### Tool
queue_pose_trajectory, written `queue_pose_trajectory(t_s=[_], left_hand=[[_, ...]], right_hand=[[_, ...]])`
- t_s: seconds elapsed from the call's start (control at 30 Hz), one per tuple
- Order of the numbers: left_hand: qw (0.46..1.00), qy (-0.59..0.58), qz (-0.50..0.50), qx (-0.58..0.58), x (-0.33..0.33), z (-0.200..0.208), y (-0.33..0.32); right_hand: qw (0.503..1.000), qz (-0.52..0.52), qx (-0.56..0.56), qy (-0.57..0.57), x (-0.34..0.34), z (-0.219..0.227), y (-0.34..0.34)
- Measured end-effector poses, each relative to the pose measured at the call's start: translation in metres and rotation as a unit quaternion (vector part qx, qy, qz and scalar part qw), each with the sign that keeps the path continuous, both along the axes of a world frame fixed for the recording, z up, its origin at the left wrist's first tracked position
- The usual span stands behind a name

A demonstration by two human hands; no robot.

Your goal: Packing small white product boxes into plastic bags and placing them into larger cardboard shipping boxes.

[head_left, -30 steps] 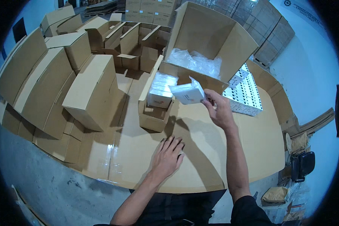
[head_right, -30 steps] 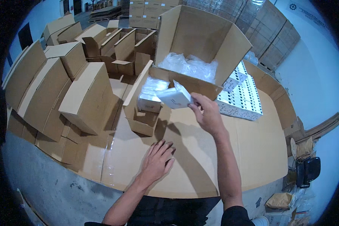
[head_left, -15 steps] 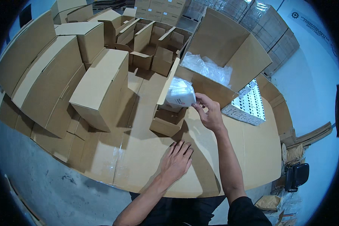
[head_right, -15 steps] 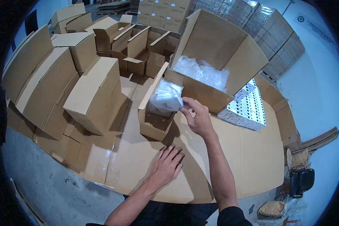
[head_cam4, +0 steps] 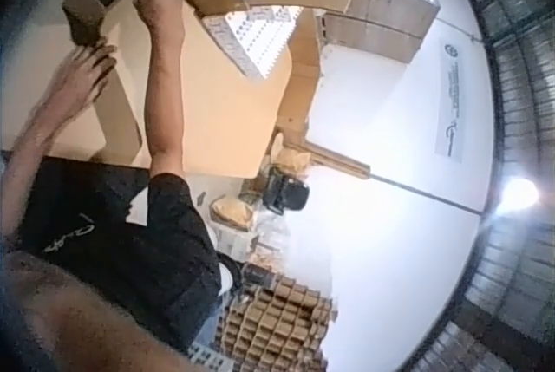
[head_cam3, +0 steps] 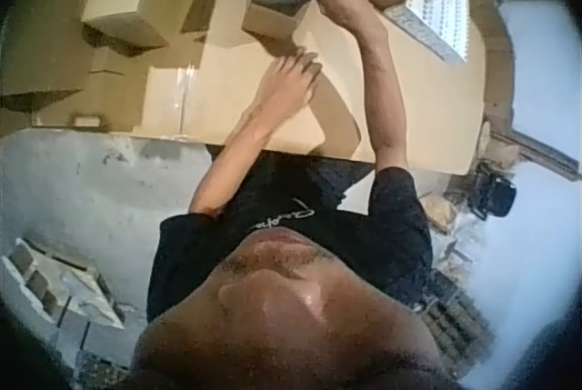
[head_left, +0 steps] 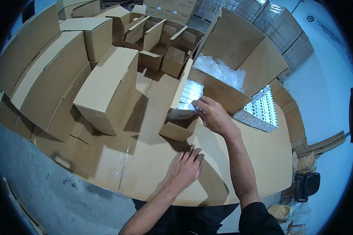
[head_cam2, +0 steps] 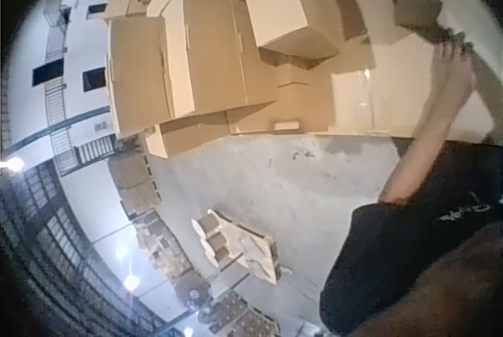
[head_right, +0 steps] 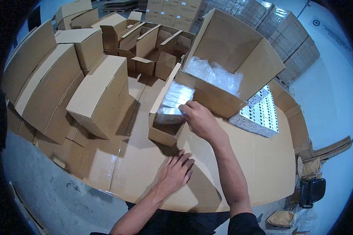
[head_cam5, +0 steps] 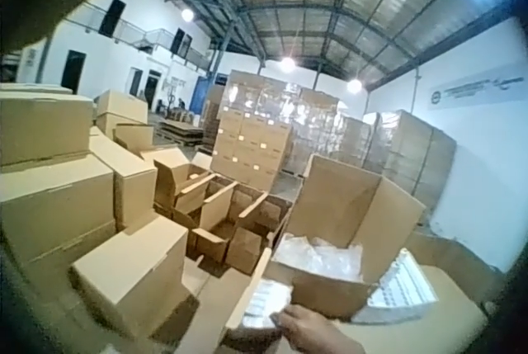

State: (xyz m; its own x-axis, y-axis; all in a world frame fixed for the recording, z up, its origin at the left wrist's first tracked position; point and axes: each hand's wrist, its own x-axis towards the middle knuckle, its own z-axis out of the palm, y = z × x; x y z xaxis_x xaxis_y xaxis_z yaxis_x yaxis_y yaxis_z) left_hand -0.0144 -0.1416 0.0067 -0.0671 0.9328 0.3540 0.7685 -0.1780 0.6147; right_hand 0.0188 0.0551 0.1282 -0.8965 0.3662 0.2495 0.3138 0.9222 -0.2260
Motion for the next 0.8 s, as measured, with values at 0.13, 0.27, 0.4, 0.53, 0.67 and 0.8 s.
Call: queue_pose_trajectory(t_s=[0.13,0.27,0.4,0.53,0.67,0.8], left_hand=[[1.000,0.008,0.006,-0.011,0.001,-0.001,0.001],[1.000,0.008,0.002,-0.010,0.001,-0.002,0.003],[1.000,0.007,0.003,-0.012,-0.001,-0.001,0.002],[1.000,0.002,0.001,-0.010,-0.001,0.002,0.002],[1.000,0.011,-0.005,-0.004,-0.002,0.002,0.004],[1.000,0.006,-0.007,0.000,-0.001,0.005,0.004]], right_hand=[[0.998,0.019,0.059,-0.016,-0.011,-0.012,-0.003],[0.997,0.013,0.068,-0.021,-0.015,-0.018,-0.002],[0.998,-0.047,0.039,-0.017,-0.017,-0.018,-0.010],[0.994,-0.096,0.025,0.038,-0.019,-0.028,-0.012],[0.989,-0.139,0.016,0.042,-0.024,-0.032,-0.019],[0.983,-0.164,0.043,0.069,-0.025,-0.034,-0.024]])
